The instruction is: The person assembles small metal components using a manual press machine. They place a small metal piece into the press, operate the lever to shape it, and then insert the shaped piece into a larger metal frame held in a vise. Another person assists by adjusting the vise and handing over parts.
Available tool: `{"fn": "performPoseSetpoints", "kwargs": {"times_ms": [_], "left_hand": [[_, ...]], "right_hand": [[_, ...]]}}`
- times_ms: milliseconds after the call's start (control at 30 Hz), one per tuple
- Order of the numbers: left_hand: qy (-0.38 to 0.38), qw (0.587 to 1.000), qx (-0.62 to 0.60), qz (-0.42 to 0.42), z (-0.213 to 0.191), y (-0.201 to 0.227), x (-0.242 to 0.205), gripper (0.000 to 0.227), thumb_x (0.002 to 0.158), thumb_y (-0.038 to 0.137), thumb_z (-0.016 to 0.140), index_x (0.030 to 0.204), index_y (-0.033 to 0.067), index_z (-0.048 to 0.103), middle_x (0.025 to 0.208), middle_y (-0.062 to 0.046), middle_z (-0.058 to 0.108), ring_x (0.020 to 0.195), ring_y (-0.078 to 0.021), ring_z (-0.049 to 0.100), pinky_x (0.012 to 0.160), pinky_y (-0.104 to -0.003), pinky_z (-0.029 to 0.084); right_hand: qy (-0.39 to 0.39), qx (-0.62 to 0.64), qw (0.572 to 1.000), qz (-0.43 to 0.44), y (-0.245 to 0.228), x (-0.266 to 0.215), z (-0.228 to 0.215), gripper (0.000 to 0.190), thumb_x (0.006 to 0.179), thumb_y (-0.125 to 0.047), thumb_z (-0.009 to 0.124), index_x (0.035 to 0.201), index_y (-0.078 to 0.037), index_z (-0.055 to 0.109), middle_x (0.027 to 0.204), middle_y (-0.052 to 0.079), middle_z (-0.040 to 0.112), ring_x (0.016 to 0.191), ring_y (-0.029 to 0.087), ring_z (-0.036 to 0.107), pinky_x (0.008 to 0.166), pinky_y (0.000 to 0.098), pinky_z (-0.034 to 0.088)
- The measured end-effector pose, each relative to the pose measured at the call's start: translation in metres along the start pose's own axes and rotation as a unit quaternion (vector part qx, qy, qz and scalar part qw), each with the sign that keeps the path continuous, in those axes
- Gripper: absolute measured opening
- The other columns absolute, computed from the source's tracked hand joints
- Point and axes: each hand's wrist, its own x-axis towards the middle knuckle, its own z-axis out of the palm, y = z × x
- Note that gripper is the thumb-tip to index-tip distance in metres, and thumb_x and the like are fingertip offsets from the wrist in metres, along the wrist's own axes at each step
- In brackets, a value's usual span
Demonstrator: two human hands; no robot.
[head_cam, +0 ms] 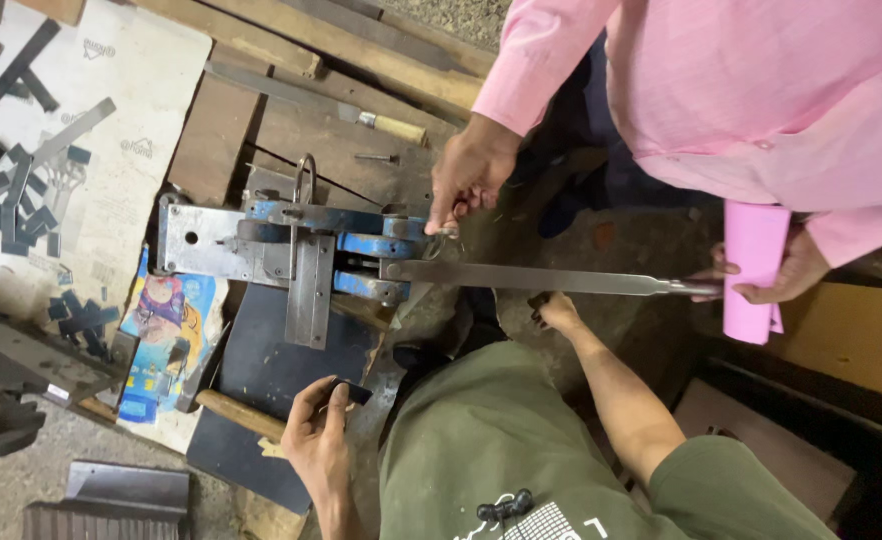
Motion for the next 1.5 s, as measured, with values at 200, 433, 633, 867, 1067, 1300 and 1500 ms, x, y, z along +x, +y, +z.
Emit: {"fn": "performPoseSetpoints", "kwargs": {"times_ms": [200, 433, 633, 867, 1067, 1300, 1500], "left_hand": [[-0.016, 0.999, 0.012, 0.049, -0.015, 0.003, 0.011, 0.021, 0.092, 0.009, 0.075, 0.111, -0.0012, 0.073, 0.099, -0.008, 0.076, 0.091, -0.0123, 0.07, 0.081, -0.023, 0.054], [-0.042, 0.997, -0.012, 0.057, -0.028, -0.011, 0.025, 0.023, 0.091, 0.01, 0.076, 0.11, -0.0015, 0.074, 0.098, -0.007, 0.077, 0.089, -0.0118, 0.07, 0.079, -0.024, 0.055], [-0.05, 0.997, -0.062, 0.016, -0.034, -0.027, 0.033, 0.023, 0.09, 0.009, 0.078, 0.111, -0.0015, 0.076, 0.094, -0.009, 0.076, 0.081, -0.0119, 0.065, 0.073, -0.025, 0.051], [-0.057, 0.995, -0.076, 0.042, -0.042, -0.024, 0.045, 0.023, 0.088, 0.01, 0.077, 0.109, 0.0012, 0.076, 0.095, -0.006, 0.077, 0.084, -0.0106, 0.069, 0.076, -0.024, 0.054], [-0.067, 0.991, -0.089, 0.07, -0.056, -0.025, 0.047, 0.023, 0.09, 0.012, 0.078, 0.11, 0.001, 0.077, 0.096, -0.007, 0.077, 0.086, -0.0114, 0.068, 0.078, -0.025, 0.054], [-0.057, 0.99, -0.105, 0.07, -0.074, -0.036, 0.045, 0.022, 0.091, 0.009, 0.075, 0.112, 0.0, 0.074, 0.097, -0.006, 0.077, 0.088, -0.0101, 0.07, 0.078, -0.023, 0.056], [-0.036, 0.991, -0.111, 0.065, -0.086, -0.046, 0.052, 0.02, 0.092, 0.007, 0.074, 0.111, -0.0008, 0.074, 0.095, -0.006, 0.075, 0.086, -0.0103, 0.069, 0.077, -0.023, 0.054]], "right_hand": [[0.018, 0.014, 1.0, 0.018, 0.006, -0.014, 0.006, 0.031, 0.099, -0.023, 0.062, 0.116, 0.0, 0.073, 0.091, 0.017, 0.078, 0.072, 0.025, 0.075, 0.064, 0.0387, 0.063], [0.011, 0.04, 0.999, -0.004, 0.004, -0.031, 0.032, 0.028, 0.098, -0.021, 0.062, 0.113, 0.001, 0.073, 0.088, 0.018, 0.078, 0.067, 0.026, 0.074, 0.058, 0.0411, 0.063], [0.012, -0.09, 0.992, -0.086, -0.024, -0.06, 0.035, 0.029, 0.095, -0.021, 0.064, 0.113, -0.001, 0.074, 0.089, 0.013, 0.079, 0.069, 0.022, 0.076, 0.061, 0.0358, 0.063], [-0.204, -0.021, 0.924, -0.322, -0.147, -0.193, 0.03, 0.039, 0.1, -0.029, 0.065, 0.125, 0.0, 0.07, 0.103, 0.009, 0.079, 0.089, 0.015, 0.072, 0.084, 0.0317, 0.058], [-0.302, 0.224, 0.792, -0.482, -0.264, -0.258, 0.06, 0.079, 0.104, -0.055, 0.052, 0.154, 0.004, 0.04, 0.151, 0.019, 0.055, 0.134, 0.028, 0.058, 0.114, 0.0445, 0.046], [-0.26, 0.288, 0.822, -0.417, -0.294, -0.25, 0.116, 0.086, 0.099, -0.061, 0.048, 0.158, -0.003, 0.027, 0.159, 0.016, 0.042, 0.145, 0.025, 0.047, 0.123, 0.0429, 0.037], [-0.286, 0.166, 0.85, -0.409, -0.236, -0.262, 0.122, 0.05, 0.111, -0.037, 0.059, 0.104, 0.01, 0.075, 0.084, 0.014, 0.077, 0.072, 0.021, 0.074, 0.069, 0.033, 0.061]]}}
